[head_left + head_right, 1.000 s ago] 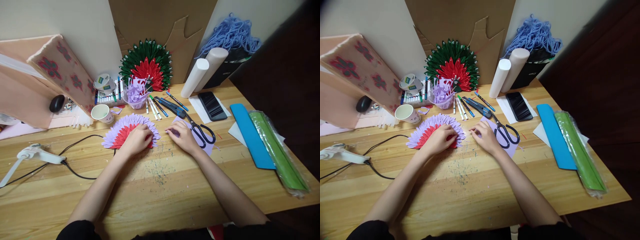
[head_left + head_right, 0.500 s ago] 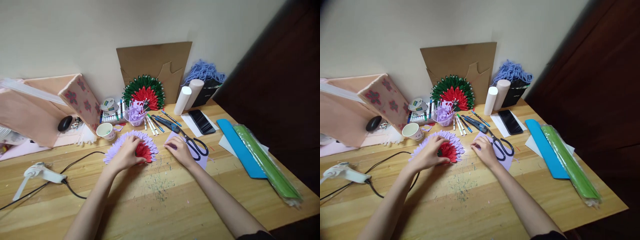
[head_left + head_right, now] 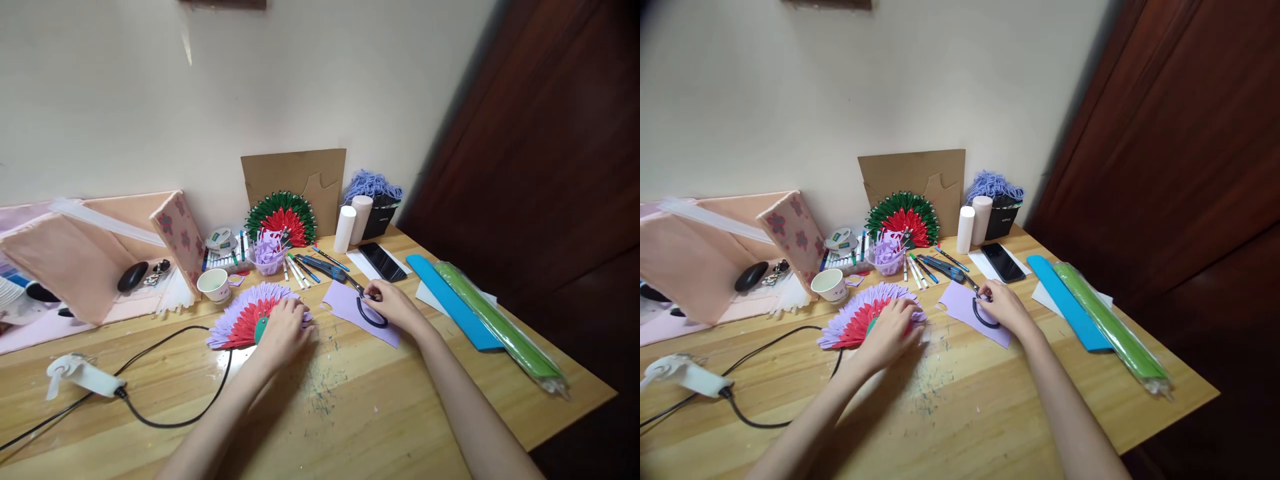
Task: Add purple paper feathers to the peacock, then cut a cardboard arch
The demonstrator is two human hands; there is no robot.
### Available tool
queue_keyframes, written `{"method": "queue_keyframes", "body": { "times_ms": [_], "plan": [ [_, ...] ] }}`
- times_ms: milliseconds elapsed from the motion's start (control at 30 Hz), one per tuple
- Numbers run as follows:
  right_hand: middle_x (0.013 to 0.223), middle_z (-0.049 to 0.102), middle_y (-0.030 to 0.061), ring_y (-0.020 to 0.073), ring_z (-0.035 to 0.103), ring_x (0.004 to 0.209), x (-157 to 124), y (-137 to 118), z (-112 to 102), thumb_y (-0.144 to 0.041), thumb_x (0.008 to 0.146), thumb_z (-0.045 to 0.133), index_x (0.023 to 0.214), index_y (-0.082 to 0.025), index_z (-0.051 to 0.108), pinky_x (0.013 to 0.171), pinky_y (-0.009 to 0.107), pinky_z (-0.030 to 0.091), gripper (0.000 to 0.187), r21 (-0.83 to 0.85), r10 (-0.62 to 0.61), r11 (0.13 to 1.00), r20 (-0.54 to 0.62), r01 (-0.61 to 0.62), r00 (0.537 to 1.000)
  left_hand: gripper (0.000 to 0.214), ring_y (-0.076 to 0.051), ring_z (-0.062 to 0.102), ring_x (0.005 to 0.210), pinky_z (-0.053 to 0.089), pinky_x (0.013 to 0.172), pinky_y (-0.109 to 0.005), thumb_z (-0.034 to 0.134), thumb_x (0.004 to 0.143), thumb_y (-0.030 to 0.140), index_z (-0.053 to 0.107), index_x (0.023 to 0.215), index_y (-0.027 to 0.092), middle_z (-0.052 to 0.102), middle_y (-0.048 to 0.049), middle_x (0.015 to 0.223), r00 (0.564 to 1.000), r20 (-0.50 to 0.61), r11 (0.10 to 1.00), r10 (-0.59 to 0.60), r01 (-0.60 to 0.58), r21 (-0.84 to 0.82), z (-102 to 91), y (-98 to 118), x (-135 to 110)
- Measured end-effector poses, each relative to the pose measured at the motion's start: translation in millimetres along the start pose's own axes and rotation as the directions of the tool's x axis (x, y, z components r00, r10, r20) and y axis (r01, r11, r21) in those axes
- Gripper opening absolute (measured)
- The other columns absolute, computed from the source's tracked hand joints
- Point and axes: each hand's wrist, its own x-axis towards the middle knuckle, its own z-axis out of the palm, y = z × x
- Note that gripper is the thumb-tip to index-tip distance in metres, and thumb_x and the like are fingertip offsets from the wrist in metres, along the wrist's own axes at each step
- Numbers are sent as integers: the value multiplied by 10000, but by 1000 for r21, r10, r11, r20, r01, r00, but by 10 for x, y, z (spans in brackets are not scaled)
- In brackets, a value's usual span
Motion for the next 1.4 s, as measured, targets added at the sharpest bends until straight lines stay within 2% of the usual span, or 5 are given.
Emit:
{"method": "queue_keyframes", "body": {
  "times_ms": [200,400,733,933,1400],
  "plan": [
    [844,573,50,210,575,826,-122,124,4,-165,615,581,759,-197,471,713,277,430,184,-159,83,984,-6,-83,997,346,-308,568,998,418,809,-407,300,928,316,564,997,103,614,-192,1010,935,-101,939,-340,332,-89,282,415,363],
    [914,622,136,263,607,859,-57,95,111,-246,626,609,831,-173,497,709,299,434,244,-222,161,962,0,-157,987,439,-365,538,1085,404,856,-416,631,749,302,519,1086,44,571,-263,1110,879,-79,878,-470,457,-141,536,547,946],
    [615,591,41,171,530,551,-128,36,-252,-463,659,626,677,-197,544,479,261,361,279,321,284,920,-149,-225,947,240,-222,596,733,417,594,-289,646,666,402,593,695,169,617,-47,727,967,211,925,-146,209,-318,285,564,817],
    [601,542,1,111,454,494,-201,-299,-162,-515,582,736,658,-187,490,456,239,349,417,665,69,735,123,-134,990,349,-106,394,455,278,441,-247,701,578,448,507,482,174,374,59,445,930,366,900,41,125,-419,117,593,715],
    [616,480,-44,100,450,557,-218,-334,-126,-381,493,823,654,-174,500,506,217,352,416,623,49,766,191,-159,980,617,-203,600,866,456,773,-299,751,609,173,519,1180,154,646,-58,904,1000,11,838,10,-2,-545,51,438,782]
  ]
}}
